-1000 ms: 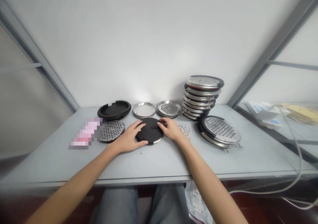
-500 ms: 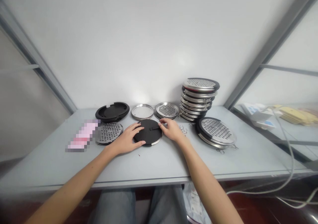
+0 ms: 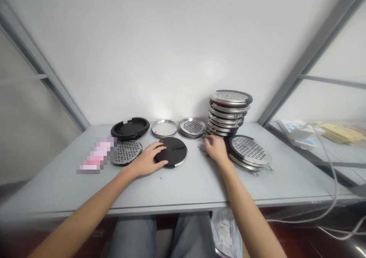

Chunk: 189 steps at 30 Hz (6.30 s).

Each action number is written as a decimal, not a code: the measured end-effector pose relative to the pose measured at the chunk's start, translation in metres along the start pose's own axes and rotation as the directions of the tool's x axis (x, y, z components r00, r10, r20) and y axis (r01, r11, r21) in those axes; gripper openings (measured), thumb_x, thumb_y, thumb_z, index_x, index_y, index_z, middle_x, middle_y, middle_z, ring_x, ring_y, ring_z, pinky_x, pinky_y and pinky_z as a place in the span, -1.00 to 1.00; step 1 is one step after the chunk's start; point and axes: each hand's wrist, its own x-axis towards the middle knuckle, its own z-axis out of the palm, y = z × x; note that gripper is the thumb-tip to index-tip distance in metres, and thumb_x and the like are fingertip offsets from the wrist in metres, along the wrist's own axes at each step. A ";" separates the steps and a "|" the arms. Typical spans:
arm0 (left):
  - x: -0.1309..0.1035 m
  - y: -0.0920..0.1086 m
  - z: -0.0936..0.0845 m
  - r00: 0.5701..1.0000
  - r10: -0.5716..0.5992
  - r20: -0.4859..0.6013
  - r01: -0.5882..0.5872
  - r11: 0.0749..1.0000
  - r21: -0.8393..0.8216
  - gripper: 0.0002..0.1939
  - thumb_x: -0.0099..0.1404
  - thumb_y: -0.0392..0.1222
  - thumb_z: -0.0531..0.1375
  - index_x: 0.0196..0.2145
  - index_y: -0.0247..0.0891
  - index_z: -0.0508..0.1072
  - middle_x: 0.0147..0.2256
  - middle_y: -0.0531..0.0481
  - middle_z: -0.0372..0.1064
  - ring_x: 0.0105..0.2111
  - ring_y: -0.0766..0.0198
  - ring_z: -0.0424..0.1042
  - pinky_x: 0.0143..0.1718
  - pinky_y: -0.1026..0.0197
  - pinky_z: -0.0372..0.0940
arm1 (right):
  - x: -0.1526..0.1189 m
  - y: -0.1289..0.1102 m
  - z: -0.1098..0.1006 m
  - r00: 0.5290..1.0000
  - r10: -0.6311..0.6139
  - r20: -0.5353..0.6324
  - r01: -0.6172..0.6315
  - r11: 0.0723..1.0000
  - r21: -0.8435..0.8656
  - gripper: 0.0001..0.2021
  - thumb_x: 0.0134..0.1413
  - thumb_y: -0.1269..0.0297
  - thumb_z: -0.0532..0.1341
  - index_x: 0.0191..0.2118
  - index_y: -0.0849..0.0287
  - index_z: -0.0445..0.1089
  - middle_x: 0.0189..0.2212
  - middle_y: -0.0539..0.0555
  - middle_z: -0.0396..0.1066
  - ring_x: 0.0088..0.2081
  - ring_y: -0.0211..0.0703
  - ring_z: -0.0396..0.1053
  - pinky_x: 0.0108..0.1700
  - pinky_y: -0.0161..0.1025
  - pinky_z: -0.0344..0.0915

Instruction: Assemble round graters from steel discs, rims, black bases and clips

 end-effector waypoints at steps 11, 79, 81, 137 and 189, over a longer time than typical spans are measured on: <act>-0.001 -0.001 0.001 1.000 0.004 0.006 -0.004 1.000 0.016 -0.43 0.28 0.12 0.14 0.15 -0.22 0.31 0.23 -0.17 0.10 0.27 -0.03 0.01 0.27 -0.07 0.01 | -0.003 0.004 0.005 0.986 0.073 0.151 -0.050 0.987 -0.153 -0.67 0.11 0.24 0.08 -0.10 0.26 0.48 -0.14 0.28 0.49 -0.11 0.08 0.44 -0.09 -0.12 0.29; 0.002 -0.006 0.005 0.998 0.057 -0.033 -0.056 0.998 0.036 -0.48 0.29 0.11 0.15 0.09 -0.25 0.36 0.21 -0.20 0.14 0.25 -0.01 0.07 0.25 -0.08 0.06 | -0.013 -0.040 -0.013 0.910 -0.151 0.385 -0.231 0.588 0.775 -0.52 -0.10 0.18 0.37 -0.01 0.19 0.40 -0.20 0.17 0.53 -0.23 -0.13 0.48 -0.23 -0.23 0.36; 0.002 -0.005 0.006 0.996 0.073 -0.056 -0.071 0.997 0.032 -0.51 0.29 0.09 0.15 0.08 -0.24 0.37 0.19 -0.19 0.16 0.24 -0.01 0.09 0.25 -0.08 0.08 | -0.015 -0.044 -0.012 0.895 -0.166 0.413 -0.248 0.586 0.771 -0.54 -0.11 0.18 0.38 -0.04 0.20 0.42 -0.20 0.18 0.53 -0.22 -0.11 0.48 -0.20 -0.20 0.37; 0.012 -0.009 0.016 0.831 0.149 -0.535 -0.182 0.983 -0.009 -0.90 0.30 -0.29 0.16 -0.32 -0.22 0.49 -0.36 -0.01 0.45 -0.29 0.21 0.40 -0.21 0.15 0.33 | -0.019 -0.031 0.003 0.992 -0.120 0.023 0.120 0.993 -0.001 -0.70 0.10 0.35 0.08 -0.06 0.20 0.41 -0.18 0.14 0.53 -0.16 -0.02 0.46 -0.09 -0.17 0.29; 0.013 -0.010 0.019 0.902 0.071 -0.426 -0.127 0.986 -0.105 -0.89 0.30 -0.31 0.15 -0.34 -0.22 0.47 -0.31 -0.02 0.44 -0.27 0.21 0.42 -0.15 0.12 0.32 | -0.017 -0.035 0.006 0.991 -0.137 -0.007 0.136 0.974 0.181 -0.88 -0.03 0.28 0.16 -0.39 0.13 0.44 -0.35 0.06 0.52 -0.25 -0.07 0.45 -0.12 -0.18 0.27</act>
